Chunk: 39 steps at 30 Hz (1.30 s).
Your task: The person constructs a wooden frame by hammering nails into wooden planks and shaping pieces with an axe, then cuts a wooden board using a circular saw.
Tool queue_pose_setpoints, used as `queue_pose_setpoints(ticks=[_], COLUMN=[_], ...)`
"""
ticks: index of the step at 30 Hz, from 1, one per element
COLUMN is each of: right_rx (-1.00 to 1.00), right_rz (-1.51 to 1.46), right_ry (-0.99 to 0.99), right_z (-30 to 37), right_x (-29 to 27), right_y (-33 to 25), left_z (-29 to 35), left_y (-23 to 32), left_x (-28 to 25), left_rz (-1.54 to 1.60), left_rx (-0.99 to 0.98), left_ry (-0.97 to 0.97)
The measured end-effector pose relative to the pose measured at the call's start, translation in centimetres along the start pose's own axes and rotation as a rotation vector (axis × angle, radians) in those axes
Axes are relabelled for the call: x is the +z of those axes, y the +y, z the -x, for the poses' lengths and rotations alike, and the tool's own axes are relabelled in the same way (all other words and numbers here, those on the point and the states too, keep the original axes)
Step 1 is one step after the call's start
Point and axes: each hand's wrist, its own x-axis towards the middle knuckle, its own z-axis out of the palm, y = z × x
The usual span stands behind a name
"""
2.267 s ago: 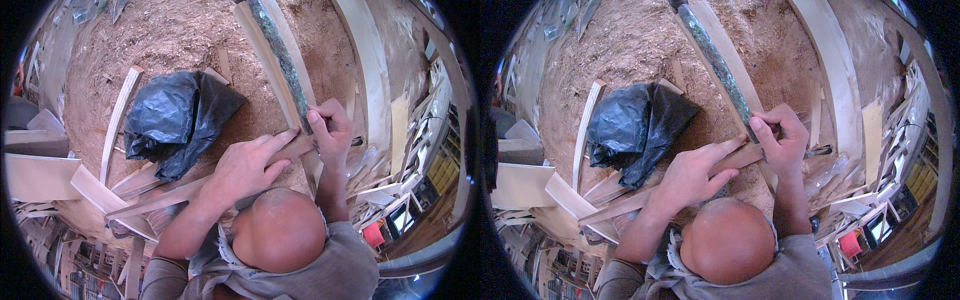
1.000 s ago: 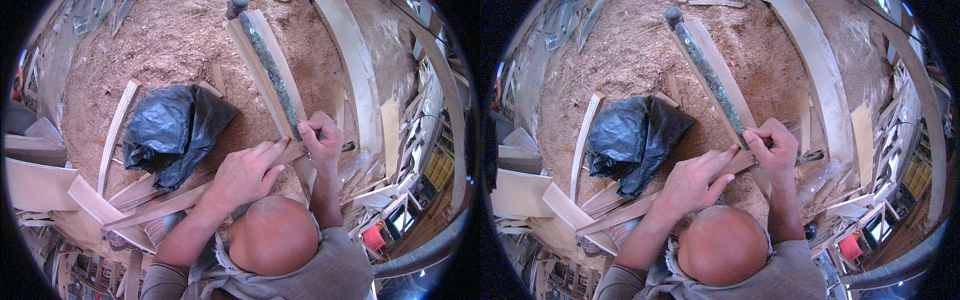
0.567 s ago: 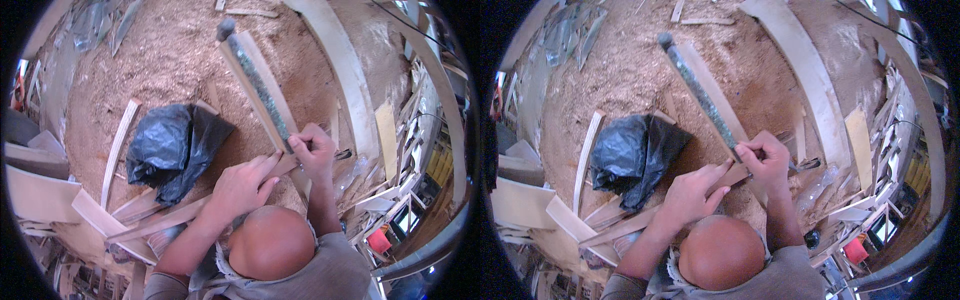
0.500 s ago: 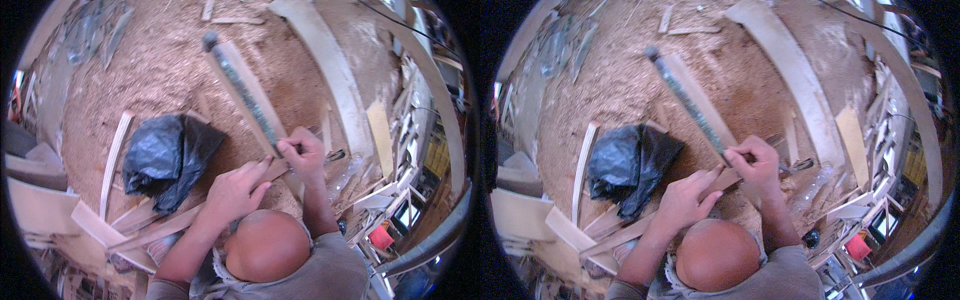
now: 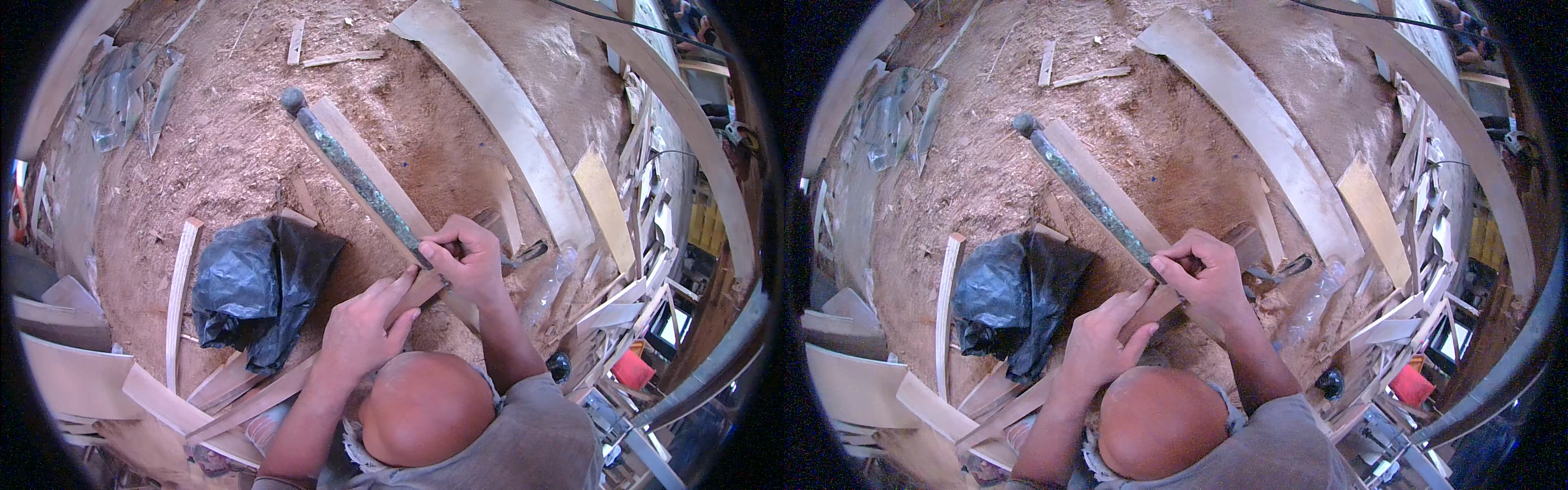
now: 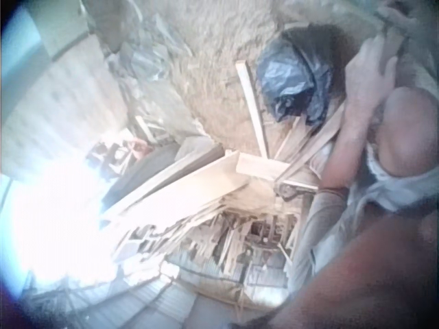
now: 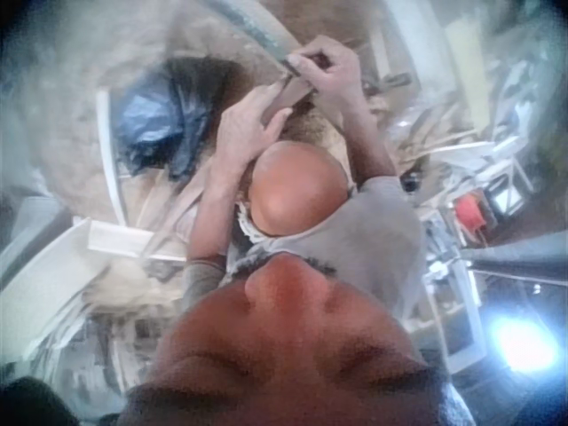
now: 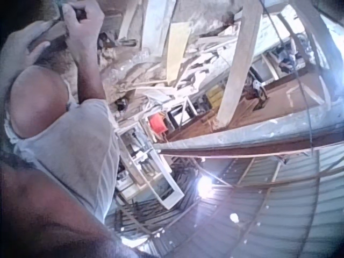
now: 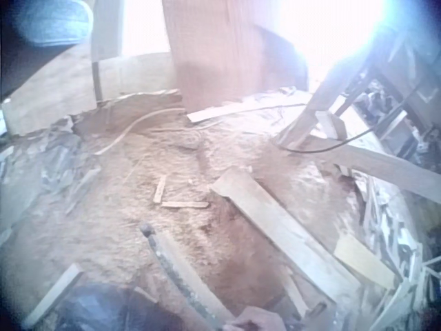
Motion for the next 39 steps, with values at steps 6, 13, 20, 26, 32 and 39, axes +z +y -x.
queue_pose_setpoints(ticks=[6, 13, 20, 26, 32, 39], right_rx=[0.173, -0.142, 0.042, 0.178, 0.176, 0.165], right_rz=[-0.175, 0.066, 0.211, 0.157, 0.140, 0.136], right_ry=[-0.042, -0.036, -0.170, -0.208, -0.203, -0.204], right_z=[0.3, -1.1, -1.4, -1.5, -1.5, -1.4], right_x=[0.1, 0.1, -0.6, -0.8, -0.7, -0.6], right_y=[-0.4, -1.1, -3.5, -3.4, -3.1, -3.1], left_z=[0.3, 0.1, 0.1, 0.2, 0.2, 0.2], left_y=[0.0, 0.2, -0.1, -0.1, -0.3, -0.2], left_x=[-0.2, -0.2, -0.1, -0.2, 0.0, -0.1], left_rz=[0.000, 0.033, 0.018, -0.007, 0.011, 0.006], left_rx=[0.009, -0.004, 0.004, 0.022, 0.034, 0.019], left_ry=[0.006, 0.028, 0.008, 0.001, 0.027, -0.003])
